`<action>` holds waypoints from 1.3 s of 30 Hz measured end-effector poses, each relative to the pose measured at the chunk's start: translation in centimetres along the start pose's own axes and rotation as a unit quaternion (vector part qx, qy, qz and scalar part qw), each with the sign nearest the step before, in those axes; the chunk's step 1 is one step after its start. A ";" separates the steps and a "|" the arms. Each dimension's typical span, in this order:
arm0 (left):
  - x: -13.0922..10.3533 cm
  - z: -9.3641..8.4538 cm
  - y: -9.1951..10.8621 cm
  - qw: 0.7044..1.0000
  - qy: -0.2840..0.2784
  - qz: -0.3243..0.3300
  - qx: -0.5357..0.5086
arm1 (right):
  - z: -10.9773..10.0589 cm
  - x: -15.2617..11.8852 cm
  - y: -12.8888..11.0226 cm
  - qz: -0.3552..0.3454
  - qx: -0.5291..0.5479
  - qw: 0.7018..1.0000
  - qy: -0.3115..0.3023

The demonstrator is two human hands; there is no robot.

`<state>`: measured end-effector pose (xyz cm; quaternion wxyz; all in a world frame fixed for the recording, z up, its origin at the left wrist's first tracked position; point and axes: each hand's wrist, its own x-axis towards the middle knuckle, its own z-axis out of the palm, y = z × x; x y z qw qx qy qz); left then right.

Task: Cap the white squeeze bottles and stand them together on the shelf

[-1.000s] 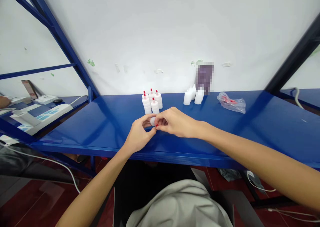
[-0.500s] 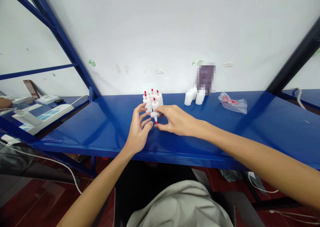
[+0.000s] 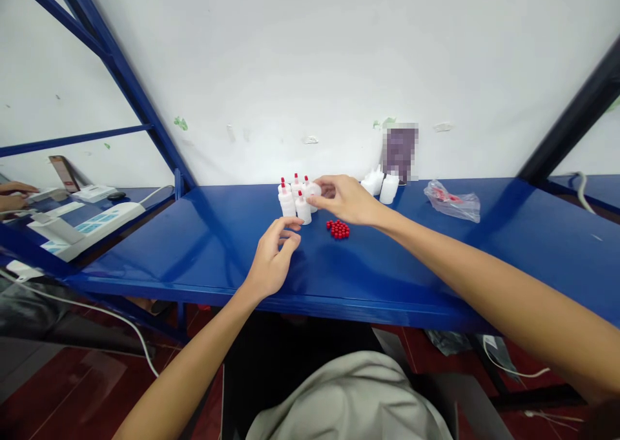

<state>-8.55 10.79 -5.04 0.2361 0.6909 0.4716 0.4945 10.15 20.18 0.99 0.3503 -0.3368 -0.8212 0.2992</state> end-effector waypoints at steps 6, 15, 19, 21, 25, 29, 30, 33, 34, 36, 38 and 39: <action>-0.1 0.0 0.1 1.000 -0.024 0.006 0.001 | 0.5 2.9 -0.1 0.071 0.040 0.996 0.043; 0.0 0.0 0.2 0.999 -0.048 0.005 0.022 | 1.8 4.7 -0.7 0.161 0.014 0.987 -0.015; -0.1 -0.1 0.4 0.997 -0.061 0.001 0.043 | 2.4 4.4 -0.2 0.138 -0.031 0.990 -0.027; -0.1 -0.1 0.4 0.997 -0.062 0.001 0.046 | 2.3 4.0 -0.4 0.105 -0.059 0.993 0.002; -0.1 0.0 0.3 0.997 -0.064 0.003 0.051 | 0.0 2.4 -1.2 0.058 -0.138 0.985 0.089; -0.1 0.0 0.3 0.996 -0.072 0.004 0.054 | -5.4 -0.3 0.6 0.081 -0.177 0.977 0.089; -0.1 0.1 0.3 0.996 -0.075 0.004 0.055 | -6.8 -1.1 1.6 0.079 -0.172 0.977 0.097; -0.1 0.0 0.4 0.995 -0.079 0.009 0.059 | -10.0 -3.1 5.1 0.086 -0.171 0.957 0.218; -0.1 0.0 0.4 0.995 -0.079 0.009 0.059 | -10.6 -3.4 6.3 0.103 -0.196 0.945 0.243; -0.1 0.1 0.5 0.995 -0.081 0.007 0.059 | -11.0 -3.7 8.2 0.152 -0.246 0.922 0.256; 0.0 0.1 0.6 0.995 -0.085 0.003 0.056 | -10.8 -3.3 9.7 0.191 -0.287 0.908 0.237; 0.0 0.1 0.7 0.995 -0.087 0.003 0.055 | -10.5 -2.9 10.2 0.202 -0.301 0.904 0.227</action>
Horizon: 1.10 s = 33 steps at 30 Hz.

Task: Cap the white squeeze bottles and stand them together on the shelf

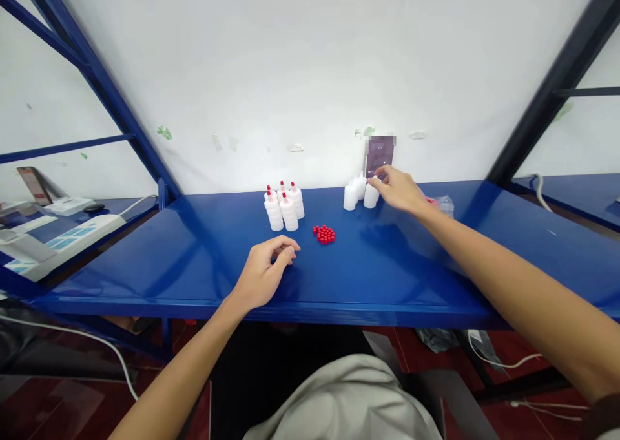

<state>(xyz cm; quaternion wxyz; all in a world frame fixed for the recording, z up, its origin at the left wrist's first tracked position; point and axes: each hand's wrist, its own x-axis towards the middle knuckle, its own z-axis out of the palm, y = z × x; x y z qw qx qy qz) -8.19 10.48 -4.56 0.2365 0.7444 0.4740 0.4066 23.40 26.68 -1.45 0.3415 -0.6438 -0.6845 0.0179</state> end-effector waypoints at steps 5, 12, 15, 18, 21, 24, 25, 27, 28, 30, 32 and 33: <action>0.1 0.0 0.2 1.000 -0.001 0.005 -0.002 | 0.9 0.6 -0.3 0.000 -0.076 0.997 -0.034; 0.1 0.1 0.0 1.000 0.015 0.003 -0.003 | -1.7 -4.8 -2.1 -0.054 -0.116 0.991 -0.042; 0.0 0.1 0.1 0.999 0.024 0.027 -0.025 | -2.1 -8.6 -5.6 -0.095 -0.029 0.990 -0.098; -0.3 0.0 0.3 0.997 -0.011 0.066 -0.043 | -2.3 -11.1 -9.3 -0.175 0.076 0.967 -0.170; -0.4 0.0 0.5 0.996 -0.024 0.071 -0.043 | -2.2 -11.2 -10.6 -0.187 0.118 0.962 -0.160; -0.3 0.0 0.5 0.997 -0.047 0.049 -0.045 | -1.5 -9.9 -9.4 -0.170 0.087 0.969 -0.156; -0.3 -0.1 0.5 0.996 -0.061 0.040 -0.049 | -1.2 -9.5 -8.7 -0.169 0.071 0.968 -0.170; -0.3 -0.2 0.5 0.993 -0.089 0.024 -0.070 | -0.4 -9.0 -7.4 -0.173 0.044 0.963 -0.203; -0.3 -0.2 0.5 0.991 -0.097 0.016 -0.086 | 0.0 -9.0 -6.9 -0.177 0.033 0.960 -0.215; -0.3 -0.3 0.4 0.986 -0.108 0.002 -0.126 | 0.6 -9.3 -6.3 -0.193 0.011 0.957 -0.216; -0.4 -0.3 0.4 0.978 -0.119 -0.015 -0.169 | 1.0 -9.7 -6.1 -0.224 -0.004 0.953 -0.202; -0.4 -0.3 0.4 0.974 -0.123 -0.024 -0.187 | 1.1 -9.9 -6.2 -0.242 -0.007 0.951 -0.194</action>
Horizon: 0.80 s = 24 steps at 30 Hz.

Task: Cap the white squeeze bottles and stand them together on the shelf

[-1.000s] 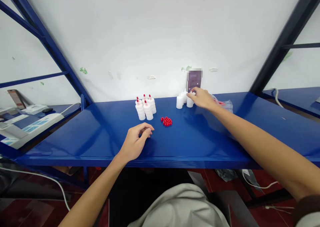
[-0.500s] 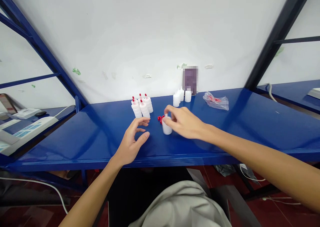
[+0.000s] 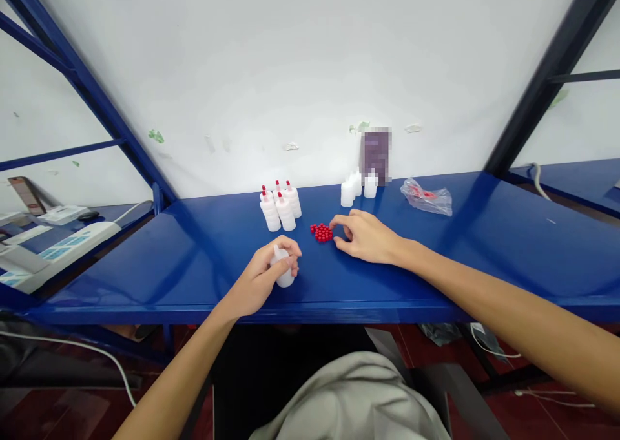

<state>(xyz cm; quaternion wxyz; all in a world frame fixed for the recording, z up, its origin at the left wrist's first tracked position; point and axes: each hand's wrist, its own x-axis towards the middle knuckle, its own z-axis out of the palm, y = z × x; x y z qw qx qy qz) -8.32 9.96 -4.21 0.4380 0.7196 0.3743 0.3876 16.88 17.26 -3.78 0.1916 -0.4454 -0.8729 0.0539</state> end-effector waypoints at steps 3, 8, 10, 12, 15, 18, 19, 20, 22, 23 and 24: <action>0.2 0.2 0.0 0.999 -0.001 -0.016 -0.039 | 0.3 0.0 -0.2 -0.044 -0.010 0.999 0.017; 0.4 0.5 -0.1 0.997 0.028 -0.022 -0.065 | 0.5 0.0 0.2 -0.042 0.006 0.999 0.027; 0.4 0.6 -0.2 0.997 0.040 -0.017 -0.057 | 0.5 0.0 0.5 -0.035 0.017 0.999 0.034; 0.2 0.6 -0.3 0.998 0.042 -0.010 -0.047 | 0.6 0.0 0.6 -0.033 0.021 0.999 0.038; 0.2 0.6 -0.4 0.998 0.045 -0.009 -0.036 | 0.7 0.0 0.8 -0.039 0.022 0.999 0.027; 0.2 0.8 -0.4 0.998 0.061 -0.015 -0.027 | 0.7 0.1 0.7 -0.031 0.020 0.999 0.026; 0.1 0.9 -0.4 0.998 0.065 -0.013 -0.023 | 0.6 0.1 0.7 -0.026 0.018 0.999 0.028; 0.1 1.0 -0.3 0.997 0.068 -0.010 -0.017 | 0.6 0.1 0.6 -0.020 0.018 0.999 0.028; 0.0 1.1 -0.2 0.997 0.071 -0.003 0.006 | 0.5 0.0 0.5 -0.010 0.027 0.999 0.018; -0.1 1.1 -0.1 0.997 0.072 0.002 0.024 | 0.5 0.0 0.4 -0.003 0.034 0.999 0.010; -0.1 1.2 -0.1 0.996 0.071 0.006 0.044 | 0.5 -0.1 0.3 0.006 0.043 0.999 0.002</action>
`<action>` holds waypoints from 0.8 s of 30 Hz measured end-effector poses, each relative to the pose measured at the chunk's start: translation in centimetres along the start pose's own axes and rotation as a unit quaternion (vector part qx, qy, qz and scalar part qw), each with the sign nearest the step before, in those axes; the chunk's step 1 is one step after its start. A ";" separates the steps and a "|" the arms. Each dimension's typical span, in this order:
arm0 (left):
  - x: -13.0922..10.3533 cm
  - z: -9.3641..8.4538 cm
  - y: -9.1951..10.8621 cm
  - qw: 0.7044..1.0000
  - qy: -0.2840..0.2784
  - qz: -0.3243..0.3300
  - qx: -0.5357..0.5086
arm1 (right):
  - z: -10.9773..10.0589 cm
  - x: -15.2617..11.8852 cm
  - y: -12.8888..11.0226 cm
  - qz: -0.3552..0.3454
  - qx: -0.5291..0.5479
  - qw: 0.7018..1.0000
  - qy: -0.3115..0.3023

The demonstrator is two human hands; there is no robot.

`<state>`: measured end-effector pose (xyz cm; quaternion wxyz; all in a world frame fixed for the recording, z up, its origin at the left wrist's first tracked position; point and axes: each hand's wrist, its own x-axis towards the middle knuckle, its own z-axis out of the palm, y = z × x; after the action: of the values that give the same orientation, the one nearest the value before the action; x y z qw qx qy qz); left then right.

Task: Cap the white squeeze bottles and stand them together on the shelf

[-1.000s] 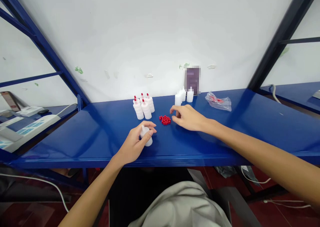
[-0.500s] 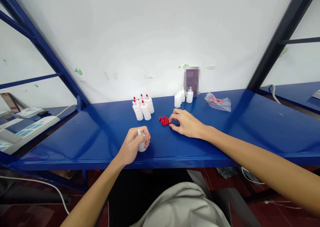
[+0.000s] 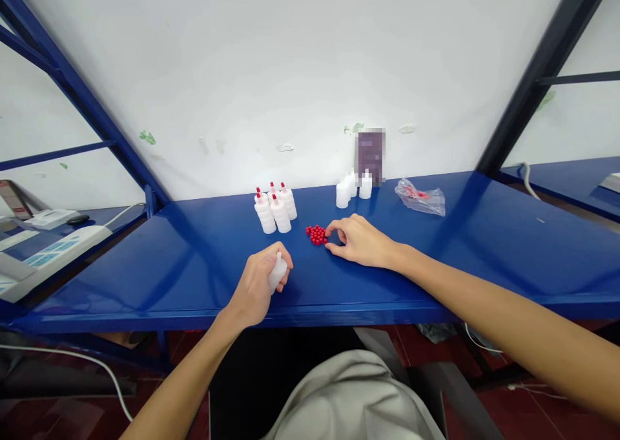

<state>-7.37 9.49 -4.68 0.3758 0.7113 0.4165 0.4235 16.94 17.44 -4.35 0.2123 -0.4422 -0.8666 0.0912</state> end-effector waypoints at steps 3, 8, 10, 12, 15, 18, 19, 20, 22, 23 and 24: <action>-0.1 0.1 0.1 0.999 -0.009 0.016 0.046 | 0.2 -0.1 -0.4 0.019 0.018 1.000 -0.015; -0.1 0.1 0.3 0.997 -0.021 0.029 0.071 | 0.4 0.0 -0.4 -0.012 0.007 1.000 -0.018; -0.2 0.1 0.3 0.996 -0.025 0.035 0.082 | 0.2 0.1 -0.3 -0.033 -0.001 0.999 -0.011; -0.2 0.1 0.3 0.995 -0.027 0.037 0.093 | -0.1 0.0 -0.4 -0.044 -0.004 0.999 -0.016; -0.1 0.1 0.3 0.994 -0.025 0.039 0.098 | -0.7 -0.8 -2.0 -0.035 0.048 0.998 -0.017; -0.1 0.1 0.1 0.994 -0.023 0.050 0.095 | -0.8 -1.8 -5.2 -0.022 0.191 0.981 0.018; -0.2 0.1 0.1 0.994 -0.024 0.055 0.091 | -0.6 -2.1 -6.3 -0.030 0.230 0.972 0.030; -0.2 0.1 0.0 0.994 -0.027 0.061 0.084 | -0.4 -2.3 -7.2 -0.041 0.258 0.964 0.040; -0.3 0.1 -0.2 0.995 -0.031 0.068 0.067 | 0.1 -2.5 -8.5 -0.072 0.281 0.956 0.054; -0.4 0.0 -0.3 0.995 -0.032 0.069 0.058 | 0.3 -2.5 -8.8 -0.089 0.279 0.954 0.061; -0.4 0.0 -0.3 0.996 -0.033 0.070 0.053 | 0.4 -2.4 -9.0 -0.107 0.274 0.953 0.070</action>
<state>-7.60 9.23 -5.03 0.3206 0.7709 0.3754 0.4026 11.44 10.14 -2.32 0.3939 -0.2766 -0.8338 0.2705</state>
